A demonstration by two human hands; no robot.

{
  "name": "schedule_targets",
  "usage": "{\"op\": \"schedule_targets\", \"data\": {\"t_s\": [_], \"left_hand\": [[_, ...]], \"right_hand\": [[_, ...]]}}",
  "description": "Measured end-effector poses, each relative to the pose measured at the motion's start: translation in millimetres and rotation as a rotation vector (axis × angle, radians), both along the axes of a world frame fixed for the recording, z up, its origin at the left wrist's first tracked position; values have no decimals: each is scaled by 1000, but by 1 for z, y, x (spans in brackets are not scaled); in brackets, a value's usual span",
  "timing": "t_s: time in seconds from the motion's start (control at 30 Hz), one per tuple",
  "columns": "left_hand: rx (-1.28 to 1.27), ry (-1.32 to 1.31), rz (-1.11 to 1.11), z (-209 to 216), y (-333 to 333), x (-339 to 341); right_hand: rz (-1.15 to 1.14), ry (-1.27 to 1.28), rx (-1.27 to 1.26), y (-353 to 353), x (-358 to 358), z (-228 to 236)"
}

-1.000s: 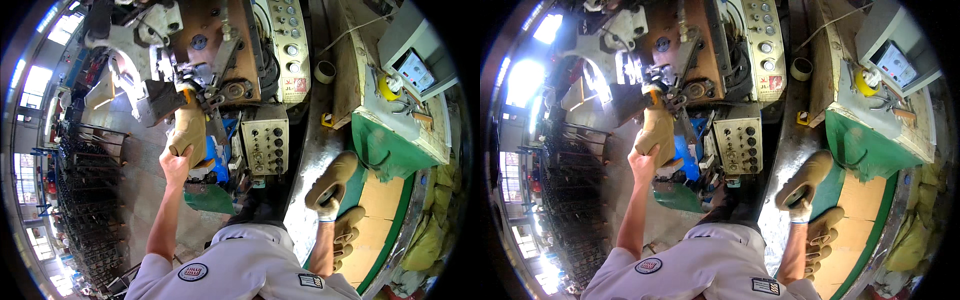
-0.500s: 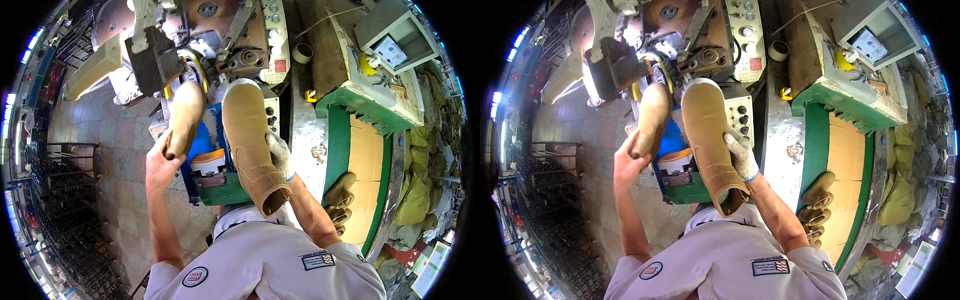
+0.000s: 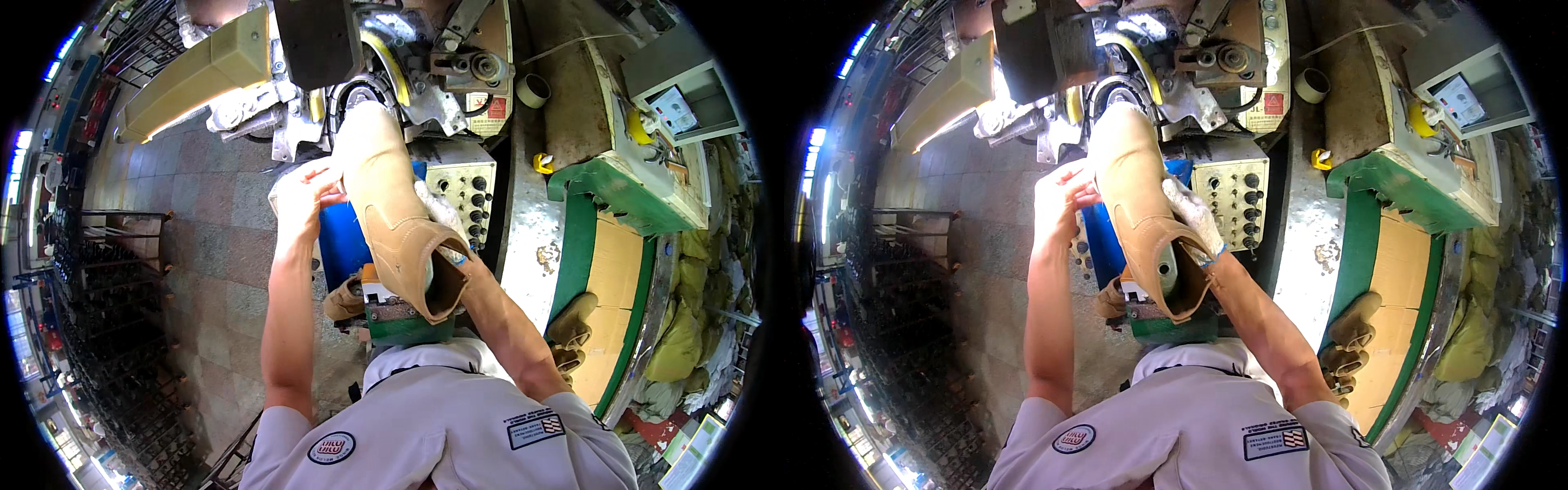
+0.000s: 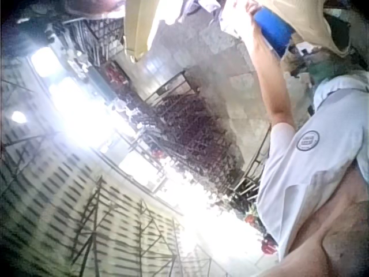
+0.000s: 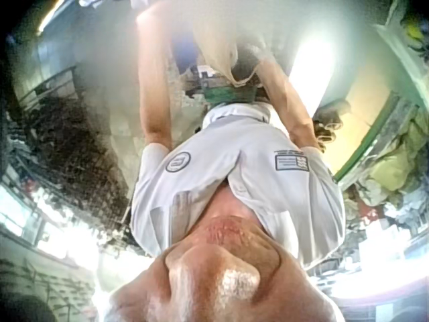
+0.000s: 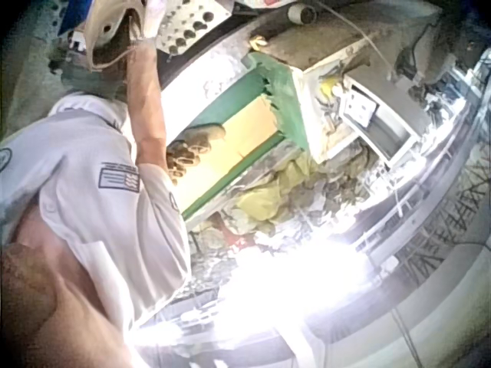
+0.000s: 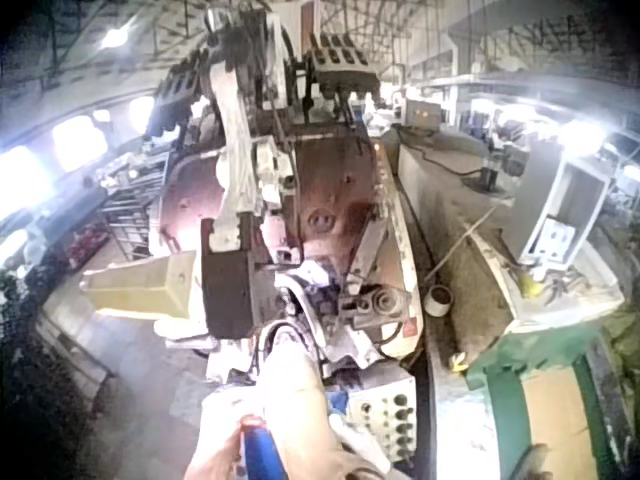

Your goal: The person picks up boots and sneakers from a conveyor belt, places them individually onto a lasting machine to press the upper onto the last by hand, and then returns each shoe to the belt.

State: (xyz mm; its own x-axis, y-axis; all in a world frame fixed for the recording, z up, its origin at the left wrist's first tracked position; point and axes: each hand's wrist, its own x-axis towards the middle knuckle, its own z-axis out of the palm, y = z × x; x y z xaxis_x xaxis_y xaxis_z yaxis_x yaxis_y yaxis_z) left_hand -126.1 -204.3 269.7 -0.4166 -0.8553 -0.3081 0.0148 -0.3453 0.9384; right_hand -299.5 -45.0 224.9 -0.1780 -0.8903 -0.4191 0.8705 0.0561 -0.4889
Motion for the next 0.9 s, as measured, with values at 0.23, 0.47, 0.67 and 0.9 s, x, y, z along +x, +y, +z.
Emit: {"op": "schedule_targets", "data": {"t_s": [0.23, 0.47, 0.67, 0.9], "left_hand": [[-223, 62, 180, 0, -15, -9], [51, 137, 269, -41, 30, -26], [470, 310, 185, -60, 41, -32], [241, 140, 66, -48, 31, -22]], "right_hand": [[-70, 366, 1, -50, -2, 30], [-180, 691, -13, -62, -5, 4], [-195, 756, 33, -68, 8, -4], [-231, 537, 124, -73, 19, 7]]}}
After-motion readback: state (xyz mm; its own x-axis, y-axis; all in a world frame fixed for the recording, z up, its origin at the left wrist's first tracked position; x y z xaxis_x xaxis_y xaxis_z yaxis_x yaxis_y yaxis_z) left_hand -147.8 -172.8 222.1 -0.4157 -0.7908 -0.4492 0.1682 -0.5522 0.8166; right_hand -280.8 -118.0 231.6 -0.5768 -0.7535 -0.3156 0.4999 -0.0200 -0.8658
